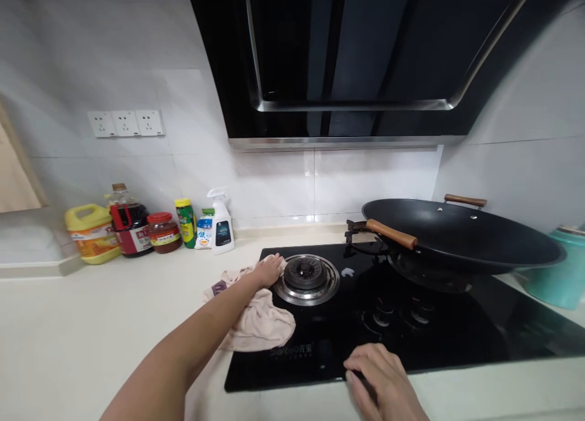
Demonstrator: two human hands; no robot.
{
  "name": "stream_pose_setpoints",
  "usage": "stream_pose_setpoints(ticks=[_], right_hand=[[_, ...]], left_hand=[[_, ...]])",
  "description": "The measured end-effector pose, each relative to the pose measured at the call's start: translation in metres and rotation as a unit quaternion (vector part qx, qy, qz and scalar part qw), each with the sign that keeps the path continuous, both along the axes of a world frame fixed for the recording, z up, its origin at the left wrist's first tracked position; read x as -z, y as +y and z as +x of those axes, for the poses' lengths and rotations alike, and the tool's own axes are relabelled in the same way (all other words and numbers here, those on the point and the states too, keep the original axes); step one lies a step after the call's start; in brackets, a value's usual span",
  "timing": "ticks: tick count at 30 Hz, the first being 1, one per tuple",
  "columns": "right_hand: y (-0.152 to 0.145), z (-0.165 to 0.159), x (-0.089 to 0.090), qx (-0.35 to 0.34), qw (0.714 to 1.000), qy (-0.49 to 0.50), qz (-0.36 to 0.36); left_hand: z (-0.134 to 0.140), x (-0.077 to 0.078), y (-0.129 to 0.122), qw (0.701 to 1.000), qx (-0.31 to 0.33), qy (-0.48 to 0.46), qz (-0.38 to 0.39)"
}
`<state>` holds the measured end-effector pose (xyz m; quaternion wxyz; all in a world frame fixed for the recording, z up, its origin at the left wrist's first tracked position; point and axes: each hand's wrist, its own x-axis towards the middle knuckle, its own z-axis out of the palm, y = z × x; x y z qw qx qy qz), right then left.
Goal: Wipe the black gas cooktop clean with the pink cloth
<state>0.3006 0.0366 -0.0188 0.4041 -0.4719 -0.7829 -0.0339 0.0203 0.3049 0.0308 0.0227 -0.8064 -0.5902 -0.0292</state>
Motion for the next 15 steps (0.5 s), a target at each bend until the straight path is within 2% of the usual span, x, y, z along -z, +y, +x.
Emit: stream_pose_setpoints(ticks=[8,15], right_hand=[[-0.004,-0.003,-0.003,-0.014,1.000,-0.004,-0.026],[-0.011,-0.008,-0.007,-0.013,0.997,0.030,-0.064]], left_hand=[[0.002,0.010,-0.053,1.000,-0.001,0.010,-0.024],[0.020,0.022,-0.107,0.999,0.033,-0.006,0.022]])
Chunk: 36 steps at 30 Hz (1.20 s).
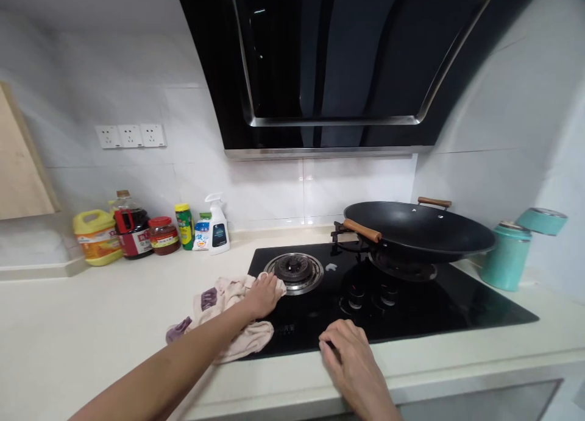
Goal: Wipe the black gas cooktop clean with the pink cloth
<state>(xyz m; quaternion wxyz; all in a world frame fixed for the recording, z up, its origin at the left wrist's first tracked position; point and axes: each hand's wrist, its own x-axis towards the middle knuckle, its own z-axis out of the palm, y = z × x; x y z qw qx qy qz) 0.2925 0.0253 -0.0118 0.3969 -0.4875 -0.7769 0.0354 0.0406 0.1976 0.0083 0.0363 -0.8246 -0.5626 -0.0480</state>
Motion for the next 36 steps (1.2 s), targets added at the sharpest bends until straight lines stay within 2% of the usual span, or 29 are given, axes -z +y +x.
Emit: stream_pose_setpoints(ticks=[5,10,16,20,24,28,30,33,34,36], right_hand=[[-0.001,-0.001,-0.001,0.006,1.000,0.011,0.007],[0.001,-0.002,0.000,0.004,0.999,0.036,0.024],[0.003,-0.001,0.002,0.006,0.998,0.057,0.021],[0.003,-0.002,0.001,0.005,0.999,0.049,0.009],[0.003,-0.002,-0.001,0.017,0.999,0.039,0.001],[0.005,0.000,0.002,0.016,0.999,0.034,0.002],[0.008,0.001,0.005,0.011,0.999,0.037,0.002],[0.010,0.002,0.007,0.004,0.999,0.038,0.000],[0.010,0.001,0.007,0.005,0.999,0.035,0.000],[0.009,-0.001,0.005,0.014,1.000,0.026,0.001]], left_hand=[[0.018,0.007,-0.029,0.998,0.036,-0.011,0.050],[0.028,-0.004,-0.039,0.993,0.084,-0.028,0.075],[0.036,-0.009,-0.048,0.990,0.105,-0.061,0.066],[0.059,-0.010,-0.048,0.987,0.123,-0.096,0.043],[0.093,-0.012,-0.036,0.980,0.144,-0.136,0.003],[0.109,-0.021,-0.031,0.972,0.155,-0.174,-0.029],[0.102,-0.032,-0.036,0.967,0.165,-0.189,-0.035],[0.070,-0.053,-0.050,0.965,0.166,-0.202,-0.023],[0.053,-0.059,-0.054,0.969,0.149,-0.196,-0.008],[0.017,-0.068,-0.060,0.983,0.070,-0.164,0.040]])
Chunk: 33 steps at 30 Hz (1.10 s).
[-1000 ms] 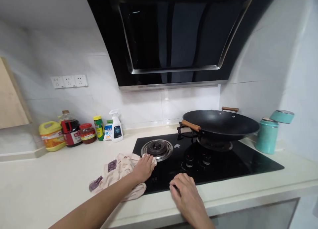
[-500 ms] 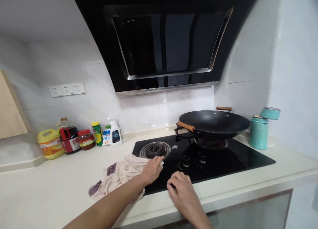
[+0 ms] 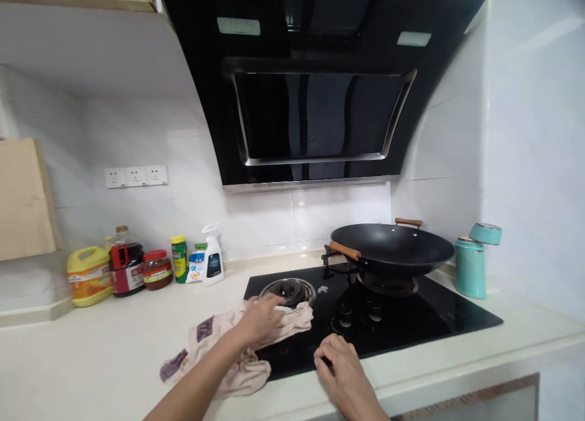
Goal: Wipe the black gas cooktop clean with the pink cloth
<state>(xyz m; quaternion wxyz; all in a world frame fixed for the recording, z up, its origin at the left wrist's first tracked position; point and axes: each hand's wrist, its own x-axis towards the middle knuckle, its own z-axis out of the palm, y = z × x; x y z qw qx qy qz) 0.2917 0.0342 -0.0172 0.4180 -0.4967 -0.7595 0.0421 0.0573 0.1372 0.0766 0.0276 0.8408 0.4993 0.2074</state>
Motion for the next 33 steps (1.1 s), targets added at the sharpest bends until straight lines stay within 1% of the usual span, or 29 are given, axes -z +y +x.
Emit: stream_pose_setpoints(ticks=[1,2,3,4,5,7,10,15,18,22,25,28,33], right_hand=[[-0.001,-0.001,-0.001,0.007,1.000,-0.005,0.002],[-0.003,-0.003,-0.002,0.015,1.000,-0.009,0.004],[-0.004,-0.005,-0.004,0.022,1.000,-0.012,0.008],[-0.005,-0.006,-0.004,0.027,0.999,-0.015,0.012],[-0.006,-0.007,-0.005,0.032,0.999,-0.017,0.016],[-0.005,-0.007,-0.005,0.039,0.999,-0.019,0.023],[-0.002,-0.006,-0.003,0.042,0.999,-0.018,0.026],[-0.001,-0.005,-0.002,0.042,0.999,-0.016,0.019],[-0.003,-0.007,-0.004,0.040,0.999,-0.023,0.010],[-0.005,-0.007,-0.005,0.041,0.999,-0.026,0.006],[-0.004,-0.005,-0.002,0.030,0.999,-0.022,0.009],[0.000,-0.001,0.002,0.023,1.000,-0.007,0.012],[0.007,0.006,0.010,0.011,0.999,-0.005,0.039]], left_hand=[[-0.018,-0.001,-0.002,0.998,-0.055,0.015,0.007],[-0.034,0.000,-0.003,0.994,-0.105,0.024,-0.002],[-0.048,0.004,-0.004,0.990,-0.138,0.028,-0.025],[-0.057,0.009,-0.006,0.986,-0.154,0.031,-0.053],[-0.063,0.015,-0.007,0.985,-0.154,0.038,-0.073],[-0.065,0.027,-0.013,0.985,-0.139,0.068,-0.071],[-0.053,0.037,-0.023,0.984,-0.132,0.112,-0.030],[-0.032,0.040,-0.038,0.985,-0.105,0.135,0.017],[-0.014,0.046,-0.046,0.990,-0.052,0.122,0.052],[0.025,0.051,-0.054,0.989,0.031,0.113,0.088],[0.051,0.050,-0.051,0.988,0.075,0.090,0.100],[0.064,0.046,-0.041,0.989,0.103,0.060,0.088],[0.068,0.042,-0.028,0.994,0.087,0.021,0.062]])
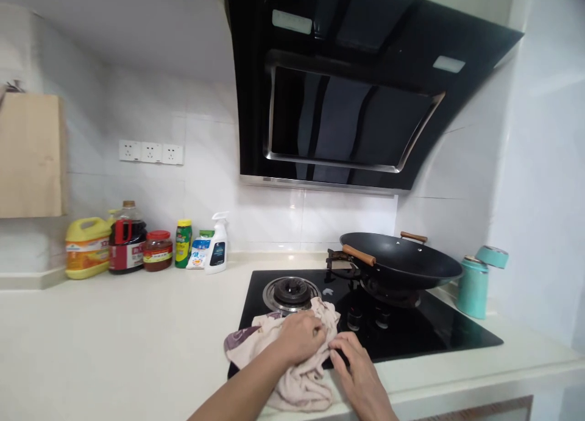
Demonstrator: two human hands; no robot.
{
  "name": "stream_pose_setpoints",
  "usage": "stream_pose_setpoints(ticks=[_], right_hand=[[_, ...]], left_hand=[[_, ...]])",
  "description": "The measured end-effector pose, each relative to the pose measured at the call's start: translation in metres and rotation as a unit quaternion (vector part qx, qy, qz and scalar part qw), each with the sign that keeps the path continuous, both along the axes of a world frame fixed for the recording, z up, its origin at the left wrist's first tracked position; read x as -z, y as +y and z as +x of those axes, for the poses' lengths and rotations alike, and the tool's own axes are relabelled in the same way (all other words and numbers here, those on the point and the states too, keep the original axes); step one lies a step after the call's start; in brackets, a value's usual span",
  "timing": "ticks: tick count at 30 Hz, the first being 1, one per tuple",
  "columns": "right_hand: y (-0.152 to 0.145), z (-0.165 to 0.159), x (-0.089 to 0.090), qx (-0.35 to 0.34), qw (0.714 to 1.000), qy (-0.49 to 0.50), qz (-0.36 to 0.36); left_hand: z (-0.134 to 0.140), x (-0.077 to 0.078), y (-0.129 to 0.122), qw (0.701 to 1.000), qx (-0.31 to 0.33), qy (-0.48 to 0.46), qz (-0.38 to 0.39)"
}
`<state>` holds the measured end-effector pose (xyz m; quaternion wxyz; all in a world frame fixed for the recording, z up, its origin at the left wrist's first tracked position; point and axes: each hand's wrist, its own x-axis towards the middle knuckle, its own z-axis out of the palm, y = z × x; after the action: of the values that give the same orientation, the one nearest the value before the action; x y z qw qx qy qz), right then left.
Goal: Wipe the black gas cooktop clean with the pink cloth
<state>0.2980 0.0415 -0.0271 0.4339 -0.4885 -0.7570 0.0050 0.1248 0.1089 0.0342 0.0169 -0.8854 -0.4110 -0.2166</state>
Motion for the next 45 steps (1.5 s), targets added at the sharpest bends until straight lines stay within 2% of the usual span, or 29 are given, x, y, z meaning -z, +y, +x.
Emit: stream_pose_setpoints(ticks=[11,17,20,24,27,29,33,36,39,41,45], right_hand=[[-0.001,-0.001,0.006,0.037,0.995,-0.076,0.050],[-0.013,-0.008,0.000,0.073,0.996,-0.042,0.027],[-0.017,-0.009,-0.009,0.080,0.997,0.014,-0.011],[-0.009,-0.010,-0.030,0.056,0.994,0.042,-0.081],[0.012,-0.018,-0.049,0.042,0.993,0.020,-0.110],[0.028,-0.024,-0.061,0.036,0.986,-0.015,-0.163],[0.045,-0.032,-0.073,-0.001,0.961,-0.094,-0.260],[0.033,-0.033,-0.070,-0.038,0.958,-0.120,-0.257],[0.010,-0.038,-0.057,-0.024,0.971,-0.113,-0.208],[-0.005,-0.043,-0.046,0.018,0.984,-0.086,-0.156],[-0.019,-0.043,-0.029,0.071,0.994,-0.053,-0.063]], left_hand=[[-0.012,0.004,0.002,0.998,0.043,-0.033,-0.035],[-0.011,-0.001,0.005,0.997,0.060,-0.029,-0.042],[-0.012,-0.003,0.012,0.993,0.084,-0.059,-0.066],[-0.017,0.000,0.028,0.978,0.093,-0.159,-0.102],[-0.020,0.004,0.042,0.966,0.089,-0.218,-0.105],[-0.022,0.005,0.048,0.963,0.069,-0.239,-0.104],[-0.027,0.000,0.043,0.971,0.022,-0.225,-0.079],[-0.045,-0.006,0.022,0.990,0.012,-0.134,-0.046],[-0.083,-0.004,-0.004,0.997,-0.078,-0.019,0.003],[-0.114,0.007,-0.019,0.992,-0.123,0.032,-0.018],[-0.166,0.039,-0.035,0.990,-0.128,0.042,-0.051]])
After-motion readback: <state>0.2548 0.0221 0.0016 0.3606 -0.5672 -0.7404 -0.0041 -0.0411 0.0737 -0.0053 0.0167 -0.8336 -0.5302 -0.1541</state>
